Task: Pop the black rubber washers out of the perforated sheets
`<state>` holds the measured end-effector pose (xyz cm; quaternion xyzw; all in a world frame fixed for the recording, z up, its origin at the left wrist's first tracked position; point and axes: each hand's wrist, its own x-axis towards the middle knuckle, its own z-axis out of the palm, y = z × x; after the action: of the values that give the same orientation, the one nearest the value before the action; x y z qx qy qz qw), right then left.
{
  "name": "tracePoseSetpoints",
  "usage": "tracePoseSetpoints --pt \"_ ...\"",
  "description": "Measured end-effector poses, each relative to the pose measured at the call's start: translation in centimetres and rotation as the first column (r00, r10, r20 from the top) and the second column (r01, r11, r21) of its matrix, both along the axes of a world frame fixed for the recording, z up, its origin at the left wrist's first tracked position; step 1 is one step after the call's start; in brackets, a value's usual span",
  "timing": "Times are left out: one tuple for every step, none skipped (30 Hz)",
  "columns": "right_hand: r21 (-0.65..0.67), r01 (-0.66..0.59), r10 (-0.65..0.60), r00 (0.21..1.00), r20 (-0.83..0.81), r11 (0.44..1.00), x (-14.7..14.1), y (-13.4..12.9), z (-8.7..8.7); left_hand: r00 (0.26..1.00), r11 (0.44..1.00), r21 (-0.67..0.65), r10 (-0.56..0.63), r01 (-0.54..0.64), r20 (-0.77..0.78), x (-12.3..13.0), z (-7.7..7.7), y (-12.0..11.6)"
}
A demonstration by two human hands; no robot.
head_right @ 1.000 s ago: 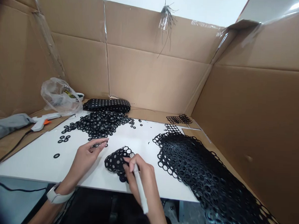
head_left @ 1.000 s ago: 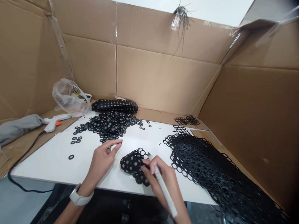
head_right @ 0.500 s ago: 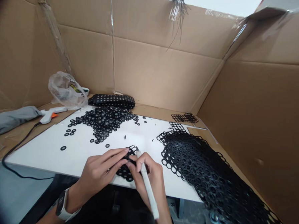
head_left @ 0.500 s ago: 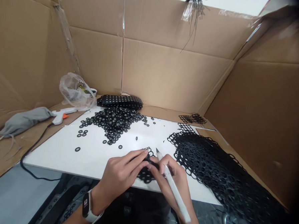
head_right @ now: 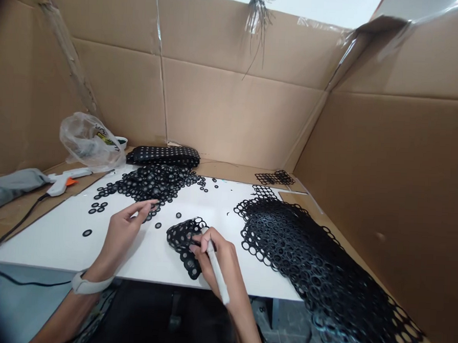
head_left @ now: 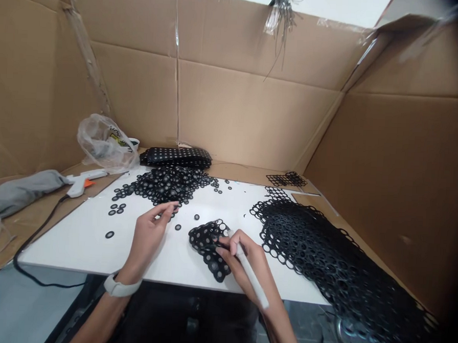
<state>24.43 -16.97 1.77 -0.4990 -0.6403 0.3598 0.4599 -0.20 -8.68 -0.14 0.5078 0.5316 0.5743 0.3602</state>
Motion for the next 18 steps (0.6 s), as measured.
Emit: tracePoseSetpoints --pt "0.000 -0.022 0.022 1.000 0.020 1.000 0.3 0.1 0.1 0.999 1.000 0.000 -0.013 0.013 -0.053 -0.3 -0.2 0.3" --pt "0.008 -0.040 0.040 0.998 0.040 0.999 0.6 0.2 0.3 0.992 1.000 0.008 -0.016 0.017 -0.128 -0.4 -0.4 0.3" --pt "0.019 -0.045 0.044 0.998 0.054 0.999 0.7 0.2 0.4 0.978 0.999 0.035 -0.002 0.010 -0.209 -0.2 -0.5 0.0" --pt "0.028 -0.032 0.030 0.998 0.057 0.999 0.8 0.2 0.6 0.959 0.997 0.079 0.023 -0.001 -0.282 0.2 -0.6 -0.6" --pt "0.029 -0.007 0.006 0.999 0.049 1.000 0.8 0.1 0.7 0.941 0.991 0.136 0.049 -0.003 -0.334 0.7 -0.5 -1.4" --pt "0.024 0.020 -0.020 0.999 0.032 1.000 0.8 0.1 0.7 0.932 0.981 0.195 0.061 0.010 -0.358 1.4 -0.4 -2.4" --pt "0.015 0.045 -0.045 0.999 0.003 0.999 0.7 0.1 0.8 0.933 0.971 0.235 0.040 0.049 -0.357 2.2 -0.3 -3.4" --pt "0.005 0.061 -0.061 0.998 -0.033 0.998 0.6 0.0 0.8 0.936 0.961 0.256 -0.009 0.106 -0.351 2.9 -0.2 -4.3" --pt "-0.004 0.065 -0.066 0.995 -0.076 0.998 0.4 -0.1 0.9 0.935 0.953 0.251 -0.076 0.171 -0.347 3.6 0.0 -5.1" --pt "-0.009 0.058 -0.058 0.991 -0.122 0.998 0.2 -0.3 0.9 0.929 0.945 0.227 -0.150 0.235 -0.338 4.3 0.2 -5.8" --pt "-0.004 0.047 -0.047 0.986 -0.162 0.999 0.0 -0.5 1.0 0.923 0.938 0.192 -0.219 0.288 -0.316 4.8 0.3 -6.2" --pt "0.009 0.036 -0.034 0.982 -0.186 0.999 -0.2 -0.8 1.1 0.921 0.933 0.154 -0.277 0.326 -0.273 5.2 0.5 -6.5" --pt "0.026 0.025 -0.020 0.981 -0.193 0.999 -0.5 -1.1 1.2 0.921 0.926 0.118 -0.330 0.358 -0.206 5.5 0.6 -6.6" --pt "0.049 0.014 -0.005 0.983 -0.185 0.999 -0.7 -1.3 1.3 0.919 0.918 0.088 -0.376 0.387 -0.119 5.7 0.8 -6.5" --pt "0.074 0.005 0.008 0.986 -0.169 0.997 -1.0 -1.6 1.5 0.909 0.907 0.050 -0.417 0.417 -0.022 5.7 0.9 -6.4" --pt "0.095 -0.003 0.017 0.988 -0.150 0.995 -1.2 -1.7 1.5 0.891 0.894 0.002 -0.447 0.449 0.079 5.7 1.1 -6.2" --pt "0.110 -0.009 0.024 0.990 -0.136 0.994 -1.4 -1.8 1.6 0.869 0.875 -0.059 -0.464 0.480 0.174 5.7 1.1 -6.0" --pt "0.121 -0.011 0.027 0.991 -0.130 0.993 -1.5 -1.7 1.5 0.846 0.854 -0.122 -0.465 0.507 0.260 5.6 1.2 -5.7"
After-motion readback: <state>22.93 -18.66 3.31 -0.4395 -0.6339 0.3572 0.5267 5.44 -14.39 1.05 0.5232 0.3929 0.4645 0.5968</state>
